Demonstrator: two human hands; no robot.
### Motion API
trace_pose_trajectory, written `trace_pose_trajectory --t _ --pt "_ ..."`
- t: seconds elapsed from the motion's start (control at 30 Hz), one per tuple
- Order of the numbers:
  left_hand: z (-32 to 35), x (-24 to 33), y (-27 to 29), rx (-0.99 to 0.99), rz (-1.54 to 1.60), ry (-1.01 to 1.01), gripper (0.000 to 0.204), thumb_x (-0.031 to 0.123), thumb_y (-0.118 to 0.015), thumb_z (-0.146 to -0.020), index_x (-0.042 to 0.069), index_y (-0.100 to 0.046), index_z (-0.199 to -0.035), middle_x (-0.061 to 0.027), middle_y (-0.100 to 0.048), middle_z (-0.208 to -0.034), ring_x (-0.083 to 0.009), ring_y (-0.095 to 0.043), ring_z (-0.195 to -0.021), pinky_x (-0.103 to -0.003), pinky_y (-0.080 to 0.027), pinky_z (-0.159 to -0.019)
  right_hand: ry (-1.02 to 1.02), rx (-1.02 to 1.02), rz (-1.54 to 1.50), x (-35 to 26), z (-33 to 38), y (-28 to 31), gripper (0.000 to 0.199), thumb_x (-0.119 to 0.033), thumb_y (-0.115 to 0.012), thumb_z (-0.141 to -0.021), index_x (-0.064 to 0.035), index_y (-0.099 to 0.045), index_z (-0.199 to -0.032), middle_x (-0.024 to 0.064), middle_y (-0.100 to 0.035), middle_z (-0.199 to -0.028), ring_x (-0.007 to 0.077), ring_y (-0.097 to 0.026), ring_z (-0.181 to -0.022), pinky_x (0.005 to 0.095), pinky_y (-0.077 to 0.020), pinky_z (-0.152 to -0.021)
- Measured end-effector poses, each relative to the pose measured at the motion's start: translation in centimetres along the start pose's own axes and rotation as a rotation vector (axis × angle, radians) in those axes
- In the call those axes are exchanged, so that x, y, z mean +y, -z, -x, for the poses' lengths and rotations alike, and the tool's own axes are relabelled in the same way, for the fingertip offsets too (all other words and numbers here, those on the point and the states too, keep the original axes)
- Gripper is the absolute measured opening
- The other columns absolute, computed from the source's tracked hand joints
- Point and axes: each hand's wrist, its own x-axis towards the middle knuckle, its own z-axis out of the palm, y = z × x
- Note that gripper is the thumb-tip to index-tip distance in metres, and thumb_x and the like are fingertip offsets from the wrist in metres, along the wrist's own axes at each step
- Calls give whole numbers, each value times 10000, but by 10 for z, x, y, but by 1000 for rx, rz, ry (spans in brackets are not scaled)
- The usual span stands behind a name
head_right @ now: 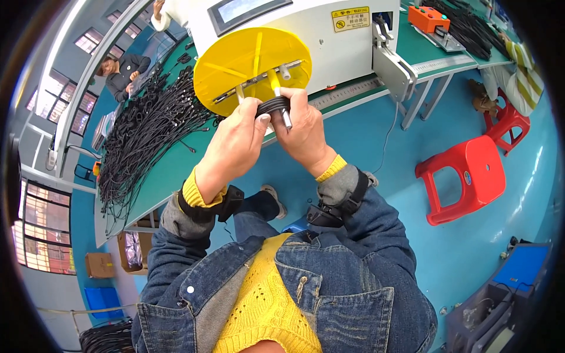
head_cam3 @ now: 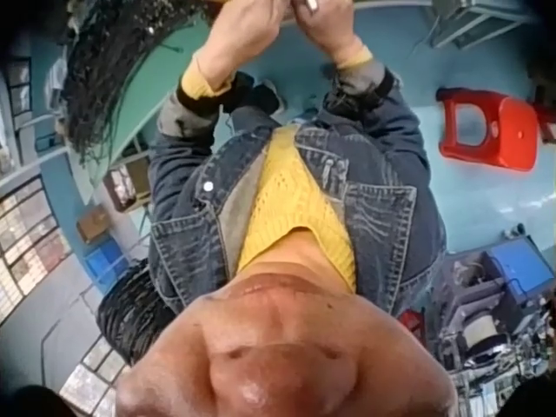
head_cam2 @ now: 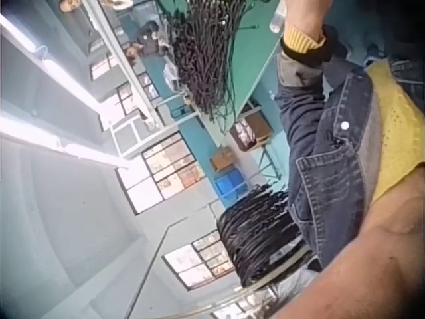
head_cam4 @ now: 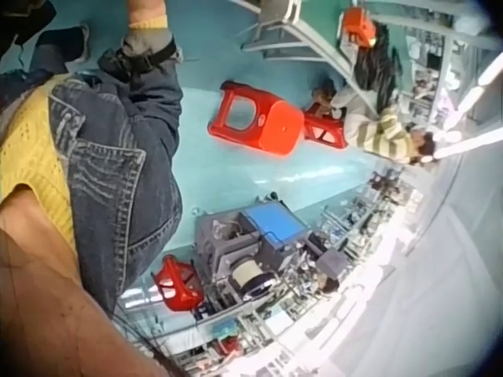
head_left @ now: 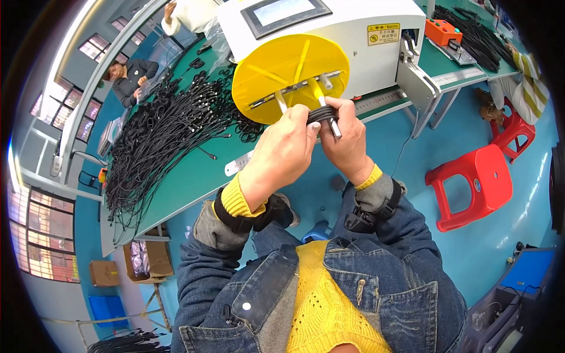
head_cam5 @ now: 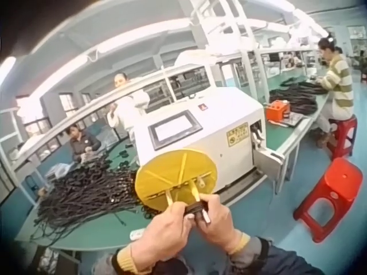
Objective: The person picks up a cable from a pile, winds it around the rotating spindles of a machine, and removes the coiled cable. They then secure the coil with a tie and place the finished bundle onto the table.
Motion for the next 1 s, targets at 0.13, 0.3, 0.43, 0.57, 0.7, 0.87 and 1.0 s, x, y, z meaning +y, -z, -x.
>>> trace_pose_trajectory --t 0.13,0.3,0.43,0.57,0.7,0.87,1.0 --pt "18 7 -5 -2 -26 -4 183 162 -514 -858 2 -425 -860 -192 -525 -773 -406 -543 -652 -467 -436 -583 -55 -71 138 -13 15 10 303 -69 -643 -749 -13 -501 -1011 158 -594 -765 318 -602 -643 351 -481 -569" --pt "74 36 -12 -73 15 81 221 189 -523 -849 -11 -431 -859 -206 -526 -796 -405 -541 -661 -458 -452 -584 -7 -283 234 -39 62 48 274 -116 -647 -760 -24 -467 -945 155 -573 -644 330 -586 -560 383 -462 -482" --pt "122 -9 -38 -503 235 273 304 149 -595 -811 -37 -442 -996 -214 -542 -872 -351 -578 -762 -403 -463 -602 -45 -675 237 -22 115 41 244 -125 -628 -761 -26 -455 -902 153 -558 -581 328 -580 -521 386 -460 -465" --pt "153 -51 -62 -155 844 540 370 188 -634 -796 -31 -439 -1022 -150 -549 -892 -237 -591 -803 -337 -484 -617 -24 -796 91 -25 124 18 220 -118 -608 -754 -31 -444 -871 156 -551 -565 323 -581 -516 392 -456 -458" --pt "151 -34 -40 -396 1425 638 524 286 -653 -774 -33 -396 -1101 -125 -537 -917 -137 -574 -732 -243 -475 -555 -55 -825 37 -24 130 -2 206 -102 -598 -737 -29 -442 -852 157 -549 -562 319 -582 -516 397 -453 -456" --pt "157 -46 -34 -724 1230 919 382 229 -663 -763 -14 -493 -1004 -74 -550 -784 -110 -540 -594 -230 -459 -482 83 -1156 281 -25 122 -7 188 -91 -585 -722 -17 -447 -825 159 -555 -567 326 -583 -520 390 -456 -454" --pt "159 -58 -38 -873 956 872 245 202 -657 -767 6 -549 -868 -35 -553 -669 -95 -511 -492 -228 -445 -437 298 -1351 366 -31 114 -16 198 -84 -583 -695 -9 -463 -833 171 -572 -595 325 -598 -560 389 -464 -474"
